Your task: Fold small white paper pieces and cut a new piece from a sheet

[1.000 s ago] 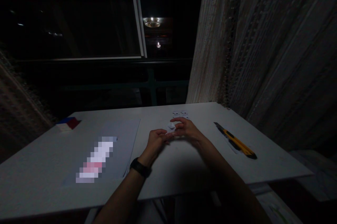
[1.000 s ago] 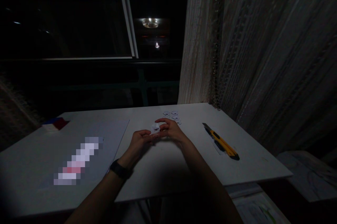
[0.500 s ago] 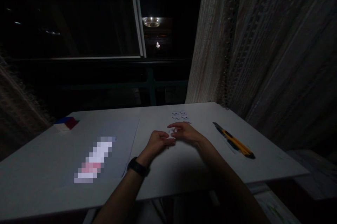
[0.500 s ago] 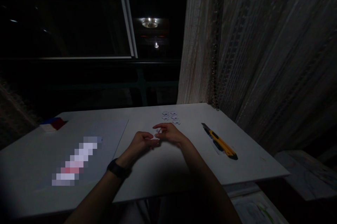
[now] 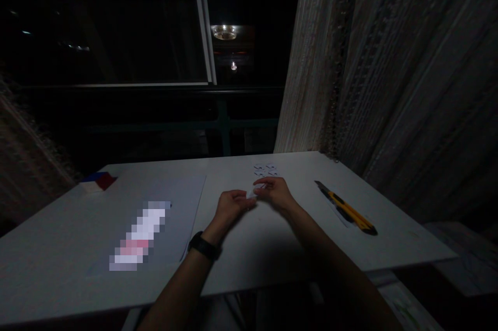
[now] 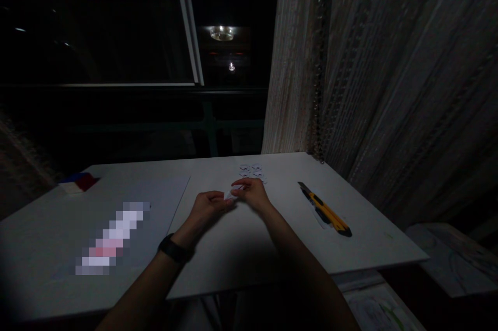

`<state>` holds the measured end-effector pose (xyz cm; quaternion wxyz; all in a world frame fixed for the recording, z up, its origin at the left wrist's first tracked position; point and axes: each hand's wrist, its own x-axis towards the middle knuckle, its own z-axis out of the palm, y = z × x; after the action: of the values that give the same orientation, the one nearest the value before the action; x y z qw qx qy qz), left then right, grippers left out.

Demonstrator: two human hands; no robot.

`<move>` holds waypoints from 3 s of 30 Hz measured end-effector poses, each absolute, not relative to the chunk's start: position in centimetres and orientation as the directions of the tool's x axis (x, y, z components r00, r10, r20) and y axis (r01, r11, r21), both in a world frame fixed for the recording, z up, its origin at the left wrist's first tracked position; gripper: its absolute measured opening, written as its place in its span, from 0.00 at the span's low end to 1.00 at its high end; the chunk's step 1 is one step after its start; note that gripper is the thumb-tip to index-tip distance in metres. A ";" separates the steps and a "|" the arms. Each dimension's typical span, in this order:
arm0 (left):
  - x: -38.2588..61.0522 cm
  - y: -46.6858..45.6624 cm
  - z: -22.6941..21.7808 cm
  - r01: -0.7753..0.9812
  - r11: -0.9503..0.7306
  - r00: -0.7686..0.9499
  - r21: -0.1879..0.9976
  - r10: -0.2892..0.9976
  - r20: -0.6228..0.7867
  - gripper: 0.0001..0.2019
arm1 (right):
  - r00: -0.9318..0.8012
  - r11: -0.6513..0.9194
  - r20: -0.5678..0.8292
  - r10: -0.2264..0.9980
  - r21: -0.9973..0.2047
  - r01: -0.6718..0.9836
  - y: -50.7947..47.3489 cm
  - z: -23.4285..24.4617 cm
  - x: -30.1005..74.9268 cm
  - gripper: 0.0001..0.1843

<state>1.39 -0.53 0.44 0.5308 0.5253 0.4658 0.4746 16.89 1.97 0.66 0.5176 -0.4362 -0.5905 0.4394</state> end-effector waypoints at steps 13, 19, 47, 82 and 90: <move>1.3 -0.2 0.2 -0.023 -0.040 0.063 0.999 0.997 0.042 0.12 | -0.033 0.205 0.205 0.978 -0.979 -0.005 2.6 -0.9 16.0 0.15; 0.9 0.1 -0.3 0.070 -0.042 0.094 0.997 0.995 0.035 0.11 | -0.194 0.173 0.164 0.967 -0.984 0.035 2.8 -0.8 16.8 0.14; 0.2 0.5 -0.3 -0.026 0.039 0.202 0.999 0.979 -0.033 0.21 | -0.039 0.245 0.243 0.969 -0.967 0.065 2.7 -1.1 16.8 0.10; 0.4 0.1 0.6 -0.063 -0.021 0.053 0.998 0.998 0.025 0.11 | -0.100 0.204 0.203 0.974 -0.979 -0.002 2.6 -1.4 16.3 0.19; 0.3 0.1 0.8 -0.124 -0.092 0.035 0.988 0.995 0.097 0.22 | -0.095 0.189 0.194 0.976 -0.980 -0.060 2.4 -0.7 15.9 0.17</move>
<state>0.27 0.07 0.79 0.5154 0.5017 0.4338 0.5427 15.94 2.44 -0.71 0.5325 -0.4109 -0.5577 0.4864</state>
